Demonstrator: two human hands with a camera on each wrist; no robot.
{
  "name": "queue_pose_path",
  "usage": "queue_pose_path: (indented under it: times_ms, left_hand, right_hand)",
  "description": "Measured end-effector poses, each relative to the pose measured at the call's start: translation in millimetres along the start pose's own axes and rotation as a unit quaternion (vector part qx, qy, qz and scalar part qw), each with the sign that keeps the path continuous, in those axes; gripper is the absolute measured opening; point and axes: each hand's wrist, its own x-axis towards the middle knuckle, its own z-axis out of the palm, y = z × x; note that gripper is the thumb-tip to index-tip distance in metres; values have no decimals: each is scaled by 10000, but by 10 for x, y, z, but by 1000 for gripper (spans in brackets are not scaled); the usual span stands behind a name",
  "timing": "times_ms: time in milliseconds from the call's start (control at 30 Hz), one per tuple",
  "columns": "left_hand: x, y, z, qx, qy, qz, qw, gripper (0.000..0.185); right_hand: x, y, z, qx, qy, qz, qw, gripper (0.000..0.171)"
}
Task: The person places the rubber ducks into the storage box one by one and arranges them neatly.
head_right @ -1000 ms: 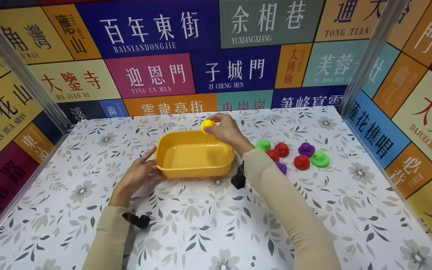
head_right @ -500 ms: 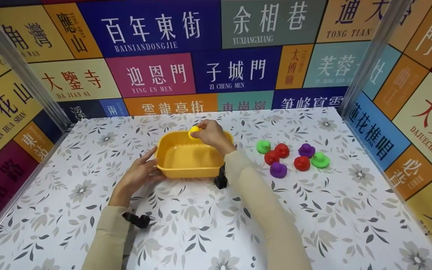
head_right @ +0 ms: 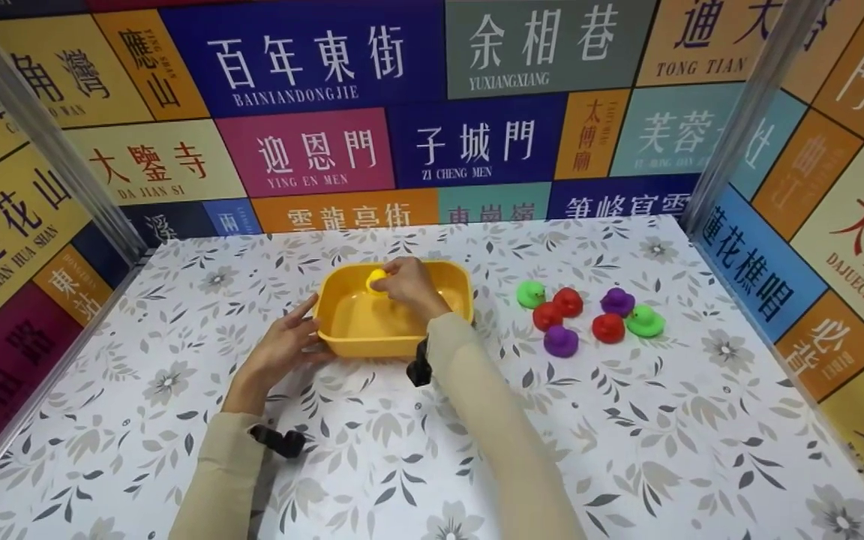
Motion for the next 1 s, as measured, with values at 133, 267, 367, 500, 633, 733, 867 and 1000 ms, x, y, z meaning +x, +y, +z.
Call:
queue_pose_path:
  times_ms: [133, 267, 367, 500, 633, 733, 867, 1000]
  left_hand:
    - [-3, 26, 12, 5, -38, -1, 10000, 60]
    - [-1, 34, 23, 9, -51, 52, 10000, 59]
    - [-5, 35, 24, 43, -23, 45, 10000, 58]
    - [-13, 43, 25, 93, 39, 6, 9999, 58]
    - [-9, 52, 24, 84, 92, -74, 9999, 60]
    - [-7, 55, 23, 83, 115, -143, 9998, 61]
    - [-16, 58, 20, 111, 139, -187, 9997, 62]
    - [-19, 66, 17, 146, 155, -160, 9996, 62]
  right_hand:
    - [31, 2, 83, 1, -91, 159, 9998, 42]
    - [69, -25, 155, 42, -184, 253, 9995, 44]
    - [98, -51, 202, 114, -194, 376, 9990, 44]
    - [139, -63, 277, 145, -138, 551, 9983, 44]
    - [185, -35, 362, 192, -95, 509, 9985, 44]
    - [205, -6, 422, 145, -21, 422, 9990, 41]
    - [212, 16, 485, -18, 23, 353, 9994, 39]
    - [216, 19, 523, -44, 24, 435, 9990, 37]
